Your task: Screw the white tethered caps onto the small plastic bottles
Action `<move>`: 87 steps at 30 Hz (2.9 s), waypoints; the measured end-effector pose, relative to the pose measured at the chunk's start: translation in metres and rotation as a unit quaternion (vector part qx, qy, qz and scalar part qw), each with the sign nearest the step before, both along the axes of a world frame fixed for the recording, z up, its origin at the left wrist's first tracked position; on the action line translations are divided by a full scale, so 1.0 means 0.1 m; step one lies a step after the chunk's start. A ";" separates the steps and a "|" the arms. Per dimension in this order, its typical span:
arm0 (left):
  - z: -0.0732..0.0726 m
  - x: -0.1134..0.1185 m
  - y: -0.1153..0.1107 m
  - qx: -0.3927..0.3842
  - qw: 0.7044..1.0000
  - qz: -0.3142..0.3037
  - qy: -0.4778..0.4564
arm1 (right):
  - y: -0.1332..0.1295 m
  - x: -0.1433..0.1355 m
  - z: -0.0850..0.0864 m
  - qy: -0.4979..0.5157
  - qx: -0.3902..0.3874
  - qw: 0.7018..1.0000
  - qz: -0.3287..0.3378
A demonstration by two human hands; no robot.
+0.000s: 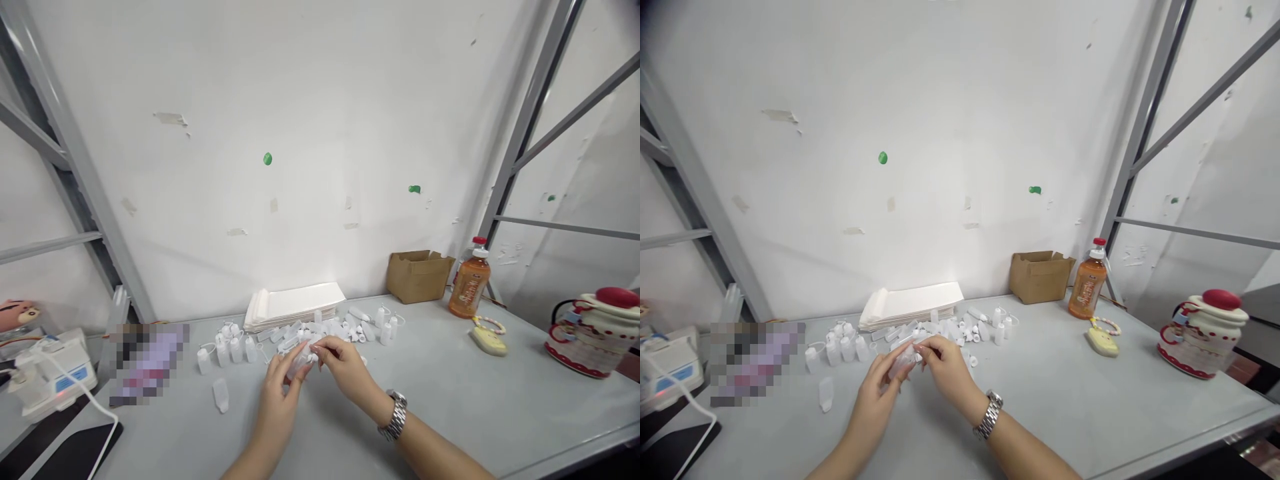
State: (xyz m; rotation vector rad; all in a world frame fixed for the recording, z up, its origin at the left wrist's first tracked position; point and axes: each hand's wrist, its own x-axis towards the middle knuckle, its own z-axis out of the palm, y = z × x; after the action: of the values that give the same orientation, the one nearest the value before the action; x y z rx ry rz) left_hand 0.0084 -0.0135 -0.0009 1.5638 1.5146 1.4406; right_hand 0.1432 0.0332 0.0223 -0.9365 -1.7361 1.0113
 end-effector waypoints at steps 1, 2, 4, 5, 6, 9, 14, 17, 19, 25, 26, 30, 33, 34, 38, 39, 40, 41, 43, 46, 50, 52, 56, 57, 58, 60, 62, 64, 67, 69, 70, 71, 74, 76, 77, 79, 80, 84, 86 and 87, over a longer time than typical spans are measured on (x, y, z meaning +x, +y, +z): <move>0.00 0.00 0.01 -0.004 1.000 -0.005 -0.017 | 0.00 0.00 0.00 -0.001 0.003 1.000 0.004; 0.00 0.00 0.01 -0.009 0.999 -0.010 -0.037 | 0.00 0.00 0.00 -0.003 0.008 1.000 0.007; 0.00 0.00 0.02 -0.024 0.997 -0.015 -0.079 | -0.01 0.00 0.00 -0.005 0.025 1.000 0.007; 0.00 0.01 0.02 -0.030 0.995 -0.014 -0.096 | -0.02 0.00 0.00 -0.005 0.033 0.999 0.007; 0.00 0.01 0.02 -0.035 0.993 -0.011 -0.109 | -0.02 0.00 0.00 -0.005 0.042 0.999 0.007; 0.01 0.01 0.01 -0.043 0.992 -0.006 -0.122 | -0.05 0.00 -0.02 -0.013 0.073 0.997 0.010; 0.02 0.03 0.00 -0.045 0.991 0.002 -0.129 | -0.06 -0.01 -0.10 -0.046 0.165 0.985 0.013; 0.03 0.02 0.00 -0.038 0.992 0.002 -0.122 | -0.05 0.00 -0.07 -0.062 0.161 0.985 0.027; 0.03 0.01 0.00 -0.022 0.995 0.005 -0.097 | -0.04 0.02 0.00 -0.067 0.127 0.989 0.044; 0.03 -0.01 -0.03 0.011 0.999 0.034 -0.025 | -0.10 0.09 0.19 -0.007 0.069 0.998 0.003; 0.02 -0.01 -0.03 0.011 0.999 0.037 -0.020 | -0.11 0.08 0.19 -0.002 0.067 0.998 0.003; 0.02 0.00 -0.02 0.015 0.999 0.038 -0.017 | -0.14 0.06 0.17 0.016 0.066 0.998 -0.005; 0.02 0.00 -0.02 0.006 0.999 0.045 -0.024 | -0.15 0.06 0.17 0.036 0.072 0.997 -0.022; 0.03 0.00 -0.03 0.002 0.998 0.048 -0.025 | -0.15 0.05 0.17 0.035 0.072 0.997 -0.020; 0.04 0.00 -0.04 0.005 0.998 0.053 -0.028 | -0.16 0.04 0.16 0.018 0.074 0.997 -0.004; 0.04 0.00 -0.04 0.005 0.998 0.053 -0.028 | -0.16 0.04 0.16 0.017 0.076 0.997 -0.004; 0.04 -0.01 -0.04 0.003 0.998 0.052 -0.027 | -0.16 0.04 0.15 0.017 0.078 0.997 -0.003; 0.04 -0.01 -0.04 0.000 0.998 0.052 -0.025 | -0.16 0.04 0.14 0.017 0.079 0.997 -0.001; 0.03 0.00 -0.04 -0.004 0.998 0.050 -0.022 | -0.17 0.03 0.13 0.015 0.078 0.997 0.006; 0.03 0.00 -0.03 -0.002 0.998 0.051 -0.026 | -0.17 0.03 0.12 0.012 0.071 0.997 0.012; 0.02 0.00 -0.02 -0.005 0.998 0.051 -0.026 | -0.16 0.02 0.12 0.015 0.063 0.998 0.010; 0.02 0.00 -0.02 -0.007 0.998 0.051 -0.023 | -0.15 0.02 0.12 0.017 0.053 0.998 0.005; 0.03 0.00 -0.03 -0.014 0.999 0.044 -0.018 | -0.14 0.02 0.11 0.023 0.041 0.999 0.000; 0.03 0.00 -0.04 -0.017 0.999 0.041 -0.018 | -0.14 0.02 0.11 0.024 0.041 0.999 0.000; 0.03 0.00 -0.04 -0.018 0.999 0.039 -0.018 | -0.14 0.02 0.11 0.025 0.043 0.999 -0.001; 0.03 0.00 -0.04 -0.018 0.999 0.036 -0.020 | -0.14 0.02 0.11 0.025 0.048 0.999 0.001; 0.02 -0.01 -0.03 -0.012 0.999 0.036 -0.023 | -0.16 0.02 0.11 0.022 0.054 0.998 0.002; 0.00 -0.01 -0.03 -0.007 0.999 0.036 -0.023 | -0.17 0.02 0.12 0.020 0.057 0.998 0.003; -0.01 -0.01 -0.02 -0.013 0.999 0.033 -0.022 | -0.18 0.02 0.12 0.021 0.058 0.998 0.007; -0.01 -0.01 -0.02 -0.020 0.999 0.028 -0.026 | -0.16 0.02 0.12 0.025 0.057 0.998 0.014; -0.01 -0.01 -0.02 -0.020 0.999 0.025 -0.027 | -0.15 0.02 0.11 0.029 0.056 0.998 0.017; 0.00 -0.01 -0.02 -0.018 0.999 0.023 -0.027 | -0.14 0.02 0.11 0.035 0.050 0.998 0.018; 0.02 0.01 -0.04 0.000 1.000 0.017 -0.014 | -0.10 0.03 0.11 0.089 -0.011 0.996 0.010; 0.03 0.02 -0.06 0.009 1.000 0.011 -0.002 | -0.08 0.02 0.12 0.127 -0.073 0.989 0.012; 0.04 0.02 -0.06 0.010 1.000 0.007 0.001 | -0.08 0.02 0.13 0.136 -0.098 0.986 0.018; 0.04 0.02 -0.07 0.007 1.000 0.001 0.002 | -0.09 0.01 0.14 0.133 -0.123 0.983 0.029; 0.04 0.03 -0.06 0.007 1.000 0.000 0.000 | -0.09 0.01 0.15 0.129 -0.126 0.983 0.029; 0.02 0.04 -0.05 0.001 1.000 0.009 -0.013 | -0.11 0.01 0.16 0.129 -0.133 0.983 0.009; 0.02 0.05 -0.05 -0.007 1.000 0.006 -0.027 | -0.10 0.00 0.15 0.135 -0.145 0.980 0.011; 0.02 0.05 -0.06 -0.010 0.999 0.001 -0.032 | -0.10 0.00 0.14 0.139 -0.153 0.978 0.016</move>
State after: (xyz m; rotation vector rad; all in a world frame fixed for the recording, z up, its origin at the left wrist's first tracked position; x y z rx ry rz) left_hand 0.0133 -0.0191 0.0013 1.4901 1.4888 1.4581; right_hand 0.1436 0.0237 0.0367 -0.9066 -1.3907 1.3885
